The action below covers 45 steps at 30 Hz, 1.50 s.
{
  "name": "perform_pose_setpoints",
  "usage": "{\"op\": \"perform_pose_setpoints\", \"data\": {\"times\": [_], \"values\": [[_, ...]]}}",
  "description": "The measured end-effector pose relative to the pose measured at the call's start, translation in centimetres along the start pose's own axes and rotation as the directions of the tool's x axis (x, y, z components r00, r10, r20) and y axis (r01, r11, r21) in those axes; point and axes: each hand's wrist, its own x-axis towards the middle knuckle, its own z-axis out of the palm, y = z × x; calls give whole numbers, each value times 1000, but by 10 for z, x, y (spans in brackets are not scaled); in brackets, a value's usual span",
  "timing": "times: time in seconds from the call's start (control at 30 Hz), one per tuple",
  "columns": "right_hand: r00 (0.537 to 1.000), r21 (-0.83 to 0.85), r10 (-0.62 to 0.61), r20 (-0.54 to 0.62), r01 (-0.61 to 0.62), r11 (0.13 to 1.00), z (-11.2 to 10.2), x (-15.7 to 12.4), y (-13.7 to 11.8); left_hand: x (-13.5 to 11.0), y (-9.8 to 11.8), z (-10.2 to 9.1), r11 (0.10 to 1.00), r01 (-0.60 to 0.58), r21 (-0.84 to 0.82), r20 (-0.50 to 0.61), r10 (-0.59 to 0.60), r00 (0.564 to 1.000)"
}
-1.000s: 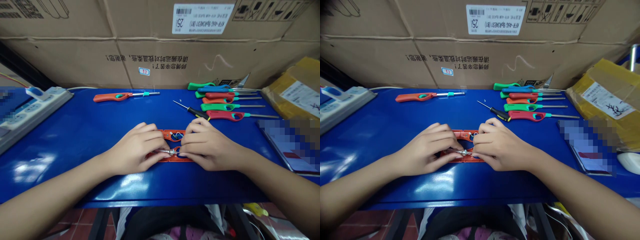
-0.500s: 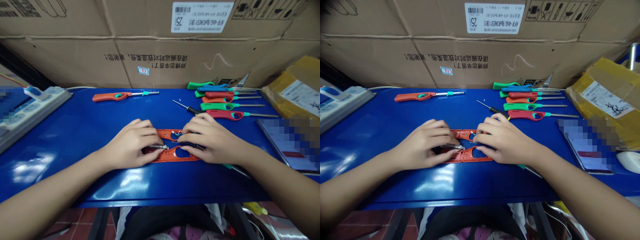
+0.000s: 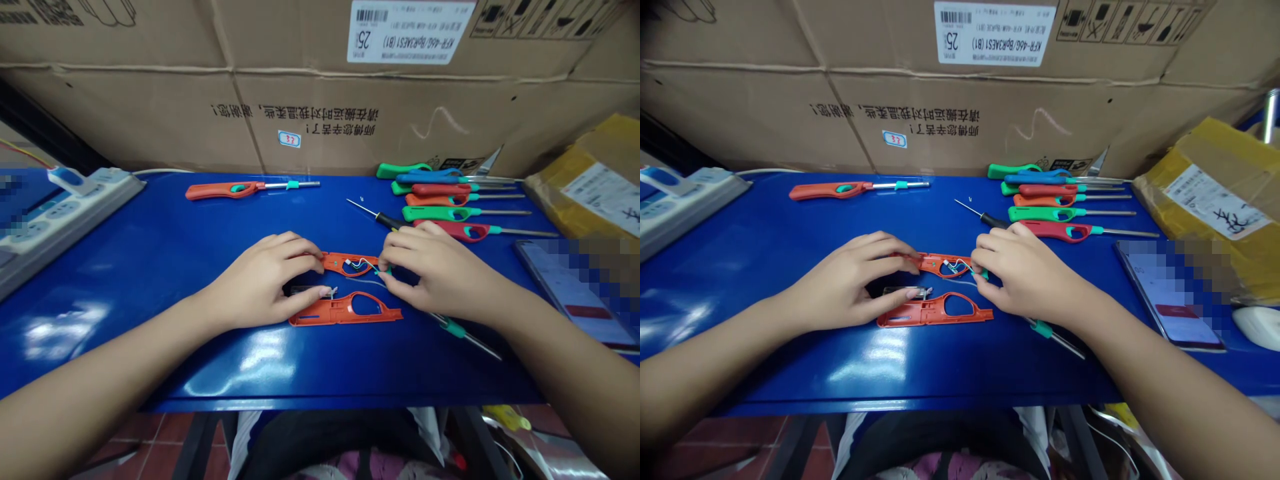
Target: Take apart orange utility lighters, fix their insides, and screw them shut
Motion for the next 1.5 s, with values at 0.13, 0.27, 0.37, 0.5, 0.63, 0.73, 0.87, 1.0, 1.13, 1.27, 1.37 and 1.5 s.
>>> {"op": "perform_pose_setpoints", "data": {"times": [0.13,0.27,0.37,0.5,0.63,0.73,0.87,1.0,1.13,1.27,1.37,1.5], "values": [[998,15,57,-15,-56,998,2,3,0,1,-1,1,1000,19,-22,23,-19,1000],[998,16,69,8,-69,998,7,4,0,1,0,2,999,18,-26,36,-17,999],[994,58,100,-38,-98,993,8,5,1,0,0,3,1000,21,-1,52,-21,998],[990,80,118,-76,-112,991,6,5,4,-1,0,3,1000,27,9,65,-28,998],[983,62,146,-111,-140,988,4,4,8,-2,0,4,1000,14,2,74,-14,997],[991,60,108,-84,-103,993,2,3,12,-3,1,5,1000,10,10,67,-10,998],[1000,76,13,-2,-13,997,0,2,14,-4,2,6,1000,0,24,68,-1,998],[998,42,56,-38,-54,998,0,2,15,-4,2,6,1000,-26,18,66,25,998],[988,58,128,-88,-123,991,3,3,18,-4,4,4,999,-33,11,50,32,998],[988,88,130,-80,-123,988,5,3,18,-3,6,4,1000,-13,4,29,13,999],[991,133,108,-78,-97,986,6,4,17,-3,6,5,1000,-8,3,35,8,999],[988,183,98,-120,-75,980,6,4,16,-2,6,6,1000,-12,2,47,12,999]]}}
